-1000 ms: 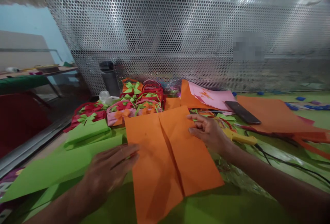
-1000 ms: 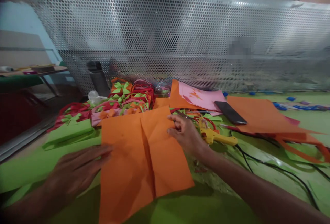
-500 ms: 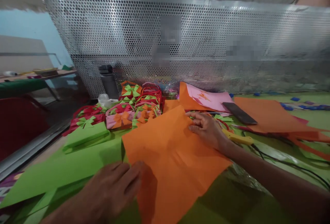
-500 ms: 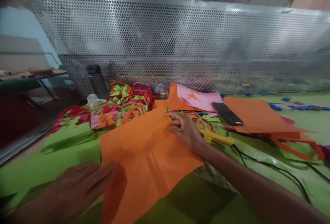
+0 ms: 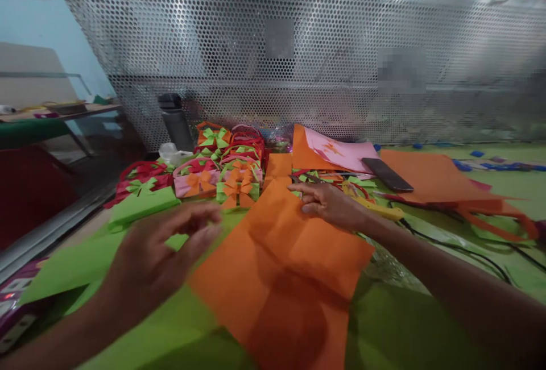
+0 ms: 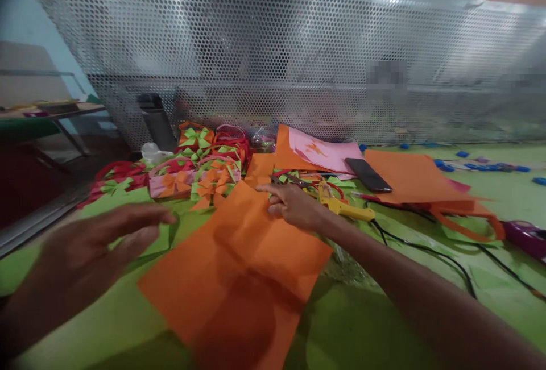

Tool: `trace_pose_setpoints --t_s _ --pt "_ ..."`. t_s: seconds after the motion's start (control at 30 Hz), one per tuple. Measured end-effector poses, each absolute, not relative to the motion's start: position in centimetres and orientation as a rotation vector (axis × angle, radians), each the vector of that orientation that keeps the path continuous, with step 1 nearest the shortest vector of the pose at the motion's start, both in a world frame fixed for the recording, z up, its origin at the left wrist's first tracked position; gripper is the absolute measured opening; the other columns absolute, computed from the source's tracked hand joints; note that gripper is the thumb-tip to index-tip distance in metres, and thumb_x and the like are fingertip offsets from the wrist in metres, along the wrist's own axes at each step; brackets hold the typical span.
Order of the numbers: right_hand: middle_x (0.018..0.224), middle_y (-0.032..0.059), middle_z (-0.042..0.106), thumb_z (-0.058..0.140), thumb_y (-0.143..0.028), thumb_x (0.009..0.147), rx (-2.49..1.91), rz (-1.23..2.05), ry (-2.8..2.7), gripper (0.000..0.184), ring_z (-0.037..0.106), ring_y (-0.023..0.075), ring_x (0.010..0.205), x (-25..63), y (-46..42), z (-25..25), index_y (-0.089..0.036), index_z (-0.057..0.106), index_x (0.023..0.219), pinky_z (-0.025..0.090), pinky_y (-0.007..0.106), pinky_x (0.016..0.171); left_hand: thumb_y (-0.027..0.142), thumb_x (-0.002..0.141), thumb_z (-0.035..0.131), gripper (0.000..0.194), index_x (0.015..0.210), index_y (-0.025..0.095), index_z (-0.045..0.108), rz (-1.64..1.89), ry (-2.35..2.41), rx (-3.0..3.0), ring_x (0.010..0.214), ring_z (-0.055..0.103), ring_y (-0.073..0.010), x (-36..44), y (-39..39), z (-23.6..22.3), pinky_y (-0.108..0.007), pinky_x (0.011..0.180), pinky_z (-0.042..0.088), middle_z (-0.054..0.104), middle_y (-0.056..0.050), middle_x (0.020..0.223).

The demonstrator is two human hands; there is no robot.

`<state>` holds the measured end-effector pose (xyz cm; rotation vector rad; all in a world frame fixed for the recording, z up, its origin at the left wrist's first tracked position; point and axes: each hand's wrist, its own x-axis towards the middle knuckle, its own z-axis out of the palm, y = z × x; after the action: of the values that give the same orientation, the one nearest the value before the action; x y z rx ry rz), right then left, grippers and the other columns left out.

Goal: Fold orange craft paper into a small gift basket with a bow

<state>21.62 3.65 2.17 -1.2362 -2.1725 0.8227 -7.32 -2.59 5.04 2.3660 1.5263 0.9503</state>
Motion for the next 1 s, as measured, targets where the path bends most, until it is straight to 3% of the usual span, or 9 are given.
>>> trace_pose_setpoints --t_s 0.07,0.13,0.2,0.27,0.37,0.47,0.53,0.73,1.0 --pt "0.066 -0.0038 0.056 0.049 -0.015 0.073 -1.224 0.798 -2.218 0.057 0.047 0.0095 0.056 21.3 3.2 2.6 -0.019 0.044 0.129 0.034 0.020 0.051 0.042 0.077 0.052 0.039 0.108 0.018 0.055 0.771 1.478 2.198 0.073 0.059 -0.0153 -6.6 -0.5 5.8 -0.022 0.059 0.045 0.062 -0.006 0.102" --pt "0.072 -0.0017 0.062 0.049 -0.015 0.074 -1.225 0.731 -2.275 0.053 0.053 0.0111 0.062 20.8 3.0 3.0 -0.019 0.048 0.126 0.038 0.020 0.055 0.047 0.070 0.058 0.048 0.108 0.017 0.055 0.547 1.365 2.143 0.073 0.058 -0.0163 -5.6 1.1 5.6 -0.023 0.059 0.044 0.062 -0.007 0.101" --pt "0.077 0.0000 0.065 0.049 -0.016 0.076 -1.233 0.648 -2.336 0.048 0.057 0.0127 0.067 20.5 2.9 3.1 -0.019 0.051 0.123 0.041 0.022 0.059 0.046 0.070 0.057 0.035 0.089 0.017 0.061 0.349 1.245 2.091 0.063 0.054 -0.0136 -4.7 2.1 4.7 -0.020 0.053 0.039 0.062 -0.002 0.081" --pt "0.085 0.0023 0.068 0.049 -0.017 0.078 -1.244 0.513 -2.416 0.046 0.060 0.0151 0.074 20.2 2.7 3.2 -0.019 0.050 0.124 0.043 0.025 0.064 0.043 0.070 0.054 0.029 0.063 0.015 0.057 0.269 1.221 2.051 0.049 0.042 -0.0096 -4.1 2.6 3.8 -0.019 0.045 0.029 0.050 0.002 0.057" --pt "0.103 0.0096 0.065 0.049 -0.013 0.079 -1.218 0.025 -2.578 0.052 0.058 0.0217 0.093 20.0 1.5 3.6 -0.014 0.042 0.130 0.044 0.034 0.079 0.042 0.070 0.052 0.035 0.048 0.017 0.041 0.319 1.307 2.031 0.043 0.026 -0.0071 -4.0 2.7 3.0 -0.021 0.041 0.018 0.031 0.006 0.047" --pt "0.115 0.0157 0.057 0.046 -0.006 0.077 -1.109 -0.540 -2.602 0.049 0.049 0.0289 0.108 19.4 -0.7 4.0 -0.008 0.045 0.125 0.036 0.047 0.091 0.041 0.068 0.053 0.036 0.047 0.018 0.035 0.401 1.400 2.004 0.044 0.022 -0.0069 -4.8 2.4 2.7 -0.022 0.042 0.015 0.025 0.007 0.047" --pt "0.118 0.0179 0.054 0.043 -0.007 0.079 -1.030 -0.712 -2.591 0.043 0.044 0.0318 0.112 18.7 -2.3 3.8 -0.006 0.047 0.122 0.032 0.052 0.093 0.041 0.068 0.052 0.036 0.047 0.018 0.035 0.450 1.447 1.969 0.044 0.022 -0.0068 -5.3 2.2 2.3 -0.022 0.042 0.015 0.025 0.007 0.048" --pt "0.116 0.0114 0.058 0.044 -0.022 0.086 -0.873 -0.267 -2.779 0.031 0.049 0.0241 0.107 16.6 -4.7 0.4 -0.011 0.053 0.114 0.037 0.040 0.094 0.047 0.070 0.050 0.035 0.057 0.014 0.052 0.525 1.459 1.812 0.042 0.029 -0.0071 -6.4 1.7 0.2 -0.020 0.040 0.019 0.036 0.005 0.048" --pt "0.141 0.0121 0.034 0.035 -0.058 0.085 -0.777 0.356 -2.900 0.064 0.025 0.0247 0.130 15.8 -4.1 -0.4 -0.014 0.040 0.131 0.022 0.042 0.105 0.043 0.072 0.050 0.032 0.065 0.013 0.061 0.574 1.418 1.686 0.047 0.049 -0.0120 -7.7 1.7 -0.1 -0.020 0.041 0.034 0.056 0.000 0.054"
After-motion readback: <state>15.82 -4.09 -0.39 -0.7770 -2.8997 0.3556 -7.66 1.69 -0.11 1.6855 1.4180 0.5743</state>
